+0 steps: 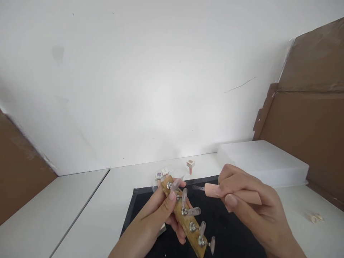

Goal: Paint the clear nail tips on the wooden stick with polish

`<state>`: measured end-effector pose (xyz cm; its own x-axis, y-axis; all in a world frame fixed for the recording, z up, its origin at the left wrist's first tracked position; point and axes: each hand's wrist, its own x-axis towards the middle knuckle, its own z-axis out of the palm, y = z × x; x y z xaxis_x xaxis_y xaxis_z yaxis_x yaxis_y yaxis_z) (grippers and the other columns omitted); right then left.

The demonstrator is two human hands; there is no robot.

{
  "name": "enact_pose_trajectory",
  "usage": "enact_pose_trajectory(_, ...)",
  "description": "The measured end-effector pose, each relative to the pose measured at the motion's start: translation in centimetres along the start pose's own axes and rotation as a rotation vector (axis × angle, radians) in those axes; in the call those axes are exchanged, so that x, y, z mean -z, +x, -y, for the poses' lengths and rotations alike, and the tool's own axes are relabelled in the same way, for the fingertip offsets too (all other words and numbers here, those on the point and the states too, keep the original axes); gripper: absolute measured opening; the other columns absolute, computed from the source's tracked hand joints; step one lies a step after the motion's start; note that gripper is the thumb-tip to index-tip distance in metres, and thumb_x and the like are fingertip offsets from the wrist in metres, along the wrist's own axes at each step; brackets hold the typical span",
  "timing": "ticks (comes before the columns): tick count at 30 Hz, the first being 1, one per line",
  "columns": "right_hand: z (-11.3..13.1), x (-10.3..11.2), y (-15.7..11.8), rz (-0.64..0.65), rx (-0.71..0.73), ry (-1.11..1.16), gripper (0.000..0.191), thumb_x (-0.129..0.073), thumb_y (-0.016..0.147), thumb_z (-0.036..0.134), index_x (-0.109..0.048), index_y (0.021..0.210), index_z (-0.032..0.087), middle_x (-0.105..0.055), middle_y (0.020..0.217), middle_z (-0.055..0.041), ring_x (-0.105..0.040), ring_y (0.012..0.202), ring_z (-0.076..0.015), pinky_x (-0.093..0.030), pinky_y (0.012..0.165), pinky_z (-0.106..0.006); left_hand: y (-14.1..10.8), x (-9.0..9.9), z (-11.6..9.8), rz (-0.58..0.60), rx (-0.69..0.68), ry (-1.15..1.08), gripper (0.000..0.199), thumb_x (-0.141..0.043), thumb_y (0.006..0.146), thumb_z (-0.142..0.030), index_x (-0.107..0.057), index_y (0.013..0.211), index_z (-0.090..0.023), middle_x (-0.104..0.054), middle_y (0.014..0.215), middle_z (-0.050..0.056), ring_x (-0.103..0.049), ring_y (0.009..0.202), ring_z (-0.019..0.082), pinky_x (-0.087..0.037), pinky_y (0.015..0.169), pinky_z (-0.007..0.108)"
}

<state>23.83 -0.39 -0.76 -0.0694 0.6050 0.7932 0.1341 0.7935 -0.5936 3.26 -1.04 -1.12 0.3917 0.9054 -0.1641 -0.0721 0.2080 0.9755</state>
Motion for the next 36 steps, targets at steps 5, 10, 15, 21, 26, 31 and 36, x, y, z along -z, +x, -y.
enact_pose_trajectory(5,0.0,-0.1,0.3,0.003,0.010,-0.001,0.014,-0.069,0.086,0.034,-0.072,0.079,0.023,-0.061,0.061,-0.0018,-0.054,0.054,-0.0183,-0.045,0.046,-0.031,0.5,0.4,0.0,0.010,-0.022,-0.032,0.049,-0.058,0.086,-0.058,-0.053,0.116,-0.020,-0.068,0.083,0.002,-0.065,0.059,0.015,-0.055,0.061,0.032)
enact_pose_trajectory(10,-0.2,0.2,-0.3,0.027,0.039,0.014,0.014,-0.062,0.089,0.019,-0.068,0.077,0.023,-0.060,0.063,0.0003,-0.050,0.055,-0.0157,-0.042,0.049,-0.029,0.9,0.9,0.3,0.021,-0.045,-0.082,0.042,-0.063,0.085,-0.054,-0.055,0.110,-0.021,-0.066,0.085,0.001,-0.067,0.063,0.015,-0.056,0.065,0.033)
enact_pose_trajectory(15,-0.3,0.2,-0.7,0.057,0.015,0.026,0.017,-0.057,0.090,0.011,-0.065,0.083,0.024,-0.051,0.063,0.0040,-0.047,0.058,-0.0133,-0.038,0.051,-0.026,1.0,0.9,0.4,0.017,-0.077,-0.100,0.038,-0.072,0.078,-0.050,-0.062,0.102,-0.022,-0.062,0.088,0.000,-0.065,0.075,0.016,-0.057,0.069,0.033)
enact_pose_trajectory(21,-0.4,0.2,-0.9,0.055,0.004,0.021,0.018,-0.055,0.093,0.013,-0.065,0.088,0.027,-0.049,0.064,0.0047,-0.047,0.059,-0.0132,-0.038,0.052,-0.025,1.0,1.0,0.4,0.078,-0.113,-0.120,0.023,-0.075,0.080,-0.040,-0.064,0.091,-0.023,-0.062,0.091,-0.001,-0.064,0.089,0.015,-0.056,0.079,0.029)
enact_pose_trajectory(26,-0.5,0.2,-1.0,0.037,-0.003,0.027,0.016,-0.055,0.096,0.017,-0.065,0.088,0.027,-0.048,0.063,0.0047,-0.047,0.059,-0.0136,-0.038,0.052,-0.026,1.1,0.7,0.2,0.039,-0.105,-0.181,0.022,-0.075,0.080,-0.038,-0.065,0.087,-0.020,-0.066,0.092,0.001,-0.067,0.091,0.018,-0.057,0.083,0.033)
enact_pose_trajectory(31,-0.5,0.2,-1.1,0.044,0.006,0.036,0.015,-0.055,0.095,0.018,-0.064,0.086,0.026,-0.049,0.064,0.0048,-0.048,0.058,-0.0125,-0.039,0.052,-0.025,1.4,0.6,0.2,0.012,-0.095,-0.180,0.022,-0.080,0.075,-0.034,-0.066,0.084,-0.020,-0.064,0.090,0.000,-0.066,0.089,0.017,-0.057,0.081,0.030)
enact_pose_trajectory(36,-0.3,0.2,-0.9,0.050,0.011,0.025,0.015,-0.056,0.094,0.017,-0.066,0.087,0.025,-0.051,0.065,0.0047,-0.048,0.058,-0.0117,-0.038,0.050,-0.024,1.5,0.6,0.1,0.025,-0.099,-0.161,0.021,-0.081,0.074,-0.034,-0.067,0.082,-0.021,-0.062,0.088,-0.001,-0.065,0.088,0.016,-0.057,0.079,0.029)
